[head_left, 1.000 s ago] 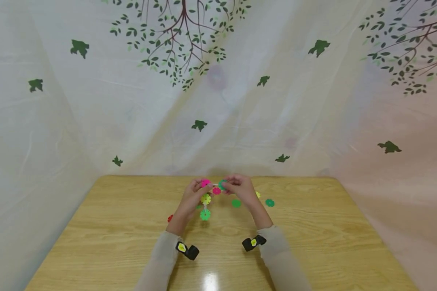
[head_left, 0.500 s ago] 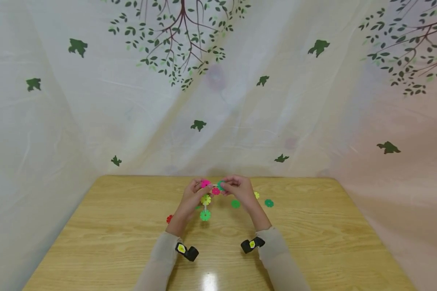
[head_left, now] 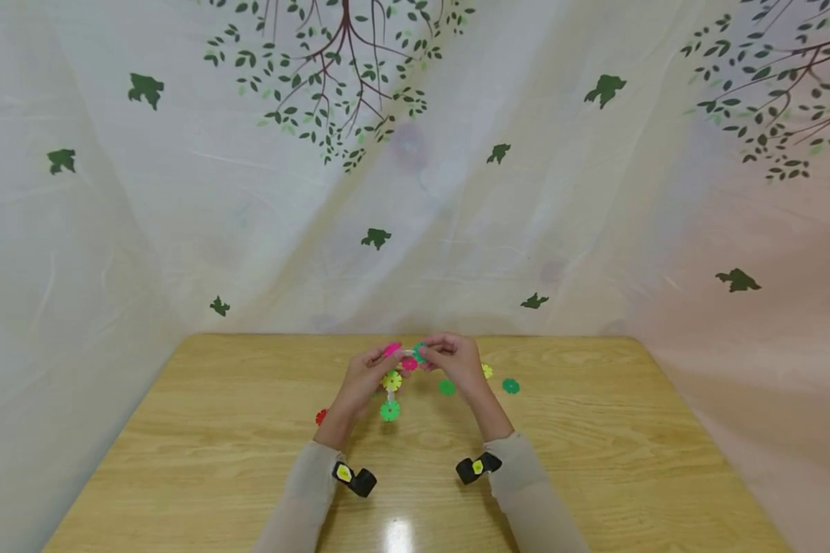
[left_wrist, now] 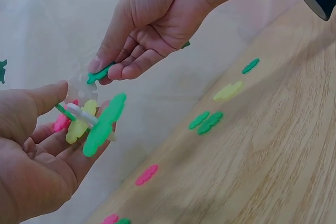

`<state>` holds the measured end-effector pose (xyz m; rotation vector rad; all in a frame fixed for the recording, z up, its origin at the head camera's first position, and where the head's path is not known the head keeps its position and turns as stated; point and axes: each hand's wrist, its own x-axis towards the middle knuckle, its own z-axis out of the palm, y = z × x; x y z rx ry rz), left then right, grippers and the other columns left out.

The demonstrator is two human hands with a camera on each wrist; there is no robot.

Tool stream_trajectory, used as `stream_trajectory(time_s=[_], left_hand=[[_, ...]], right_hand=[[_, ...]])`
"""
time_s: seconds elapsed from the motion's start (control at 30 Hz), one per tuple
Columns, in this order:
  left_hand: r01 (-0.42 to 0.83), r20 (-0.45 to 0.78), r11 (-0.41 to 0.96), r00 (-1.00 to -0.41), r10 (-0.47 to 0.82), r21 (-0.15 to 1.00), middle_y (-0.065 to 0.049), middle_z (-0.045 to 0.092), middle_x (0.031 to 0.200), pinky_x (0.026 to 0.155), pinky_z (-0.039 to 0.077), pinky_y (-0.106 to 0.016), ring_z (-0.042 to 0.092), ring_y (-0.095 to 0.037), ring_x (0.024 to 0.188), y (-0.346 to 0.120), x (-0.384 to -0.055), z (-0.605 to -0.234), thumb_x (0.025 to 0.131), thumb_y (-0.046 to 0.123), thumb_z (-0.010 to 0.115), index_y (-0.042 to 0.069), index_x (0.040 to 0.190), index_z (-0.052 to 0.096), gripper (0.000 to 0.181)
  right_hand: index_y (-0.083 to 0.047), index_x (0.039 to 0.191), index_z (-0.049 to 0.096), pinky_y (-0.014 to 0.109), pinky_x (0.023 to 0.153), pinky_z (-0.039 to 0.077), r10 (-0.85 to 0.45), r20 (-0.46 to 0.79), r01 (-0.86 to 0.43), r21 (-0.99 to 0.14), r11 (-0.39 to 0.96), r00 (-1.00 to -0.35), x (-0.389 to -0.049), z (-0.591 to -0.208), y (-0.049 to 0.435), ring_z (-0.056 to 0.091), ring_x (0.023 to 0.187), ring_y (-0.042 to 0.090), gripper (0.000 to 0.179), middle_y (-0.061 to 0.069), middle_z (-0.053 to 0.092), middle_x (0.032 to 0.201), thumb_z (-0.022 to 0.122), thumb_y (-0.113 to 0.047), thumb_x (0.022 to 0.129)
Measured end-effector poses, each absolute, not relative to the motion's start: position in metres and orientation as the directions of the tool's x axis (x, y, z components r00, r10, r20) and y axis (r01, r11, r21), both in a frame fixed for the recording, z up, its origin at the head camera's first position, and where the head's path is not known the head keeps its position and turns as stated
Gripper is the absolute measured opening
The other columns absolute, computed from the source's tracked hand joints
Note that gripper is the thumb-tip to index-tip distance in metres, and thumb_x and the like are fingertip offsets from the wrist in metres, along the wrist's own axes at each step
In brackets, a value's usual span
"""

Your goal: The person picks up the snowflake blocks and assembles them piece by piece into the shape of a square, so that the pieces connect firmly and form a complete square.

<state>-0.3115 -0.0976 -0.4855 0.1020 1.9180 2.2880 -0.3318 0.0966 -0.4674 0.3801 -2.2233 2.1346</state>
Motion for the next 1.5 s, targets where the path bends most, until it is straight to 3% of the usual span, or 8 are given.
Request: stream_trajectory(time_s=[0.2, 0.43, 0.53, 0.73, 1.07, 1.2, 1.37, 1.5], left_hand=[[-0.060, -0.036, -0.171, -0.989, 0.141, 0.983, -0.011, 0.077, 0.108, 0.063, 0.060, -0.027, 0.074, -0.019, 0.085, -0.096, -0.310, -0.487, 0.100, 0.027, 0.068, 0.009, 0.143, 0.058, 0.048], [-0.052, -0.029, -0.185, -0.992, 0.125, 0.981, -0.023, 0.070, 0.124, 0.062, 0.059, -0.024, 0.074, -0.017, 0.084, -0.092, -0.310, -0.488, 0.100, 0.024, 0.068, 0.007, 0.144, 0.058, 0.048], [-0.060, -0.035, -0.193, -0.991, 0.131, 0.979, -0.022, 0.069, 0.128, 0.064, 0.061, -0.027, 0.074, -0.017, 0.086, -0.092, -0.309, -0.487, 0.100, 0.023, 0.068, 0.007, 0.144, 0.057, 0.048], [-0.062, -0.031, -0.215, -0.989, 0.145, 0.975, -0.011, 0.075, 0.118, 0.070, 0.064, -0.035, 0.074, -0.023, 0.091, -0.093, -0.308, -0.485, 0.097, 0.019, 0.071, 0.010, 0.141, 0.061, 0.046], [-0.074, -0.042, -0.174, -0.983, 0.180, 0.982, -0.014, 0.073, 0.110, 0.061, 0.055, -0.021, 0.068, -0.015, 0.084, -0.097, -0.306, -0.479, 0.098, 0.021, 0.070, 0.003, 0.140, 0.060, 0.046], [-0.089, -0.063, -0.134, -0.980, 0.189, 0.987, -0.010, 0.071, 0.103, 0.055, 0.052, -0.020, 0.066, -0.015, 0.078, -0.096, -0.307, -0.477, 0.097, 0.026, 0.071, 0.004, 0.130, 0.067, 0.040], [-0.098, -0.083, -0.107, -0.987, 0.141, 0.989, -0.007, 0.070, 0.103, 0.056, 0.050, -0.019, 0.063, -0.013, 0.075, -0.096, -0.308, -0.478, 0.098, 0.028, 0.070, 0.001, 0.122, 0.069, 0.036], [-0.105, -0.093, -0.127, -0.991, 0.098, 0.986, -0.003, 0.069, 0.096, 0.058, 0.051, -0.019, 0.061, -0.010, 0.072, -0.099, -0.309, -0.478, 0.098, 0.024, 0.069, 0.000, 0.125, 0.067, 0.036]], right_hand=[[0.014, 0.105, 0.070, 0.030, 0.066, 0.063, -0.146, 0.211, -0.217, -0.976, 0.029, -0.967, -0.329, -0.468, 0.097, 0.071, 0.066, 0.011, 0.018, 0.022, 0.075, 0.088, 0.072, 0.001, 0.092], [0.011, 0.104, 0.072, 0.056, 0.078, 0.061, -0.148, 0.204, -0.209, -0.978, 0.020, -0.968, -0.330, -0.469, 0.101, 0.074, 0.070, 0.021, 0.018, 0.012, 0.076, 0.086, 0.074, -0.002, 0.092], [0.011, 0.105, 0.072, 0.049, 0.075, 0.063, -0.163, 0.198, -0.203, -0.979, 0.013, -0.966, -0.331, -0.469, 0.104, 0.074, 0.071, 0.020, 0.019, 0.012, 0.076, 0.088, 0.073, -0.002, 0.092], [0.014, 0.106, 0.071, 0.031, 0.068, 0.062, -0.198, 0.208, -0.213, -0.977, 0.001, -0.958, -0.329, -0.467, 0.105, 0.072, 0.067, 0.013, 0.019, 0.013, 0.077, 0.092, 0.071, 0.001, 0.093], [0.008, 0.111, 0.072, 0.027, 0.073, 0.062, -0.223, 0.196, -0.212, -0.976, 0.048, -0.955, -0.330, -0.466, 0.101, 0.073, 0.074, 0.011, 0.022, 0.010, 0.076, 0.093, 0.073, -0.007, 0.094], [0.007, 0.116, 0.072, 0.031, 0.077, 0.063, -0.274, 0.193, -0.225, -0.970, 0.088, -0.942, -0.331, -0.463, 0.098, 0.074, 0.082, 0.023, 0.024, 0.016, 0.075, 0.100, 0.069, -0.008, 0.097], [0.005, 0.126, 0.067, 0.049, 0.083, 0.062, -0.389, 0.159, -0.253, -0.946, 0.203, -0.907, -0.335, -0.454, 0.104, 0.070, 0.094, 0.045, 0.029, 0.026, 0.071, 0.107, 0.059, -0.012, 0.104], [0.008, 0.123, 0.067, 0.056, 0.080, 0.060, -0.467, 0.105, -0.294, -0.888, 0.354, -0.878, -0.342, -0.449, 0.116, 0.068, 0.090, 0.048, 0.028, 0.032, 0.069, 0.104, 0.061, -0.009, 0.102]])
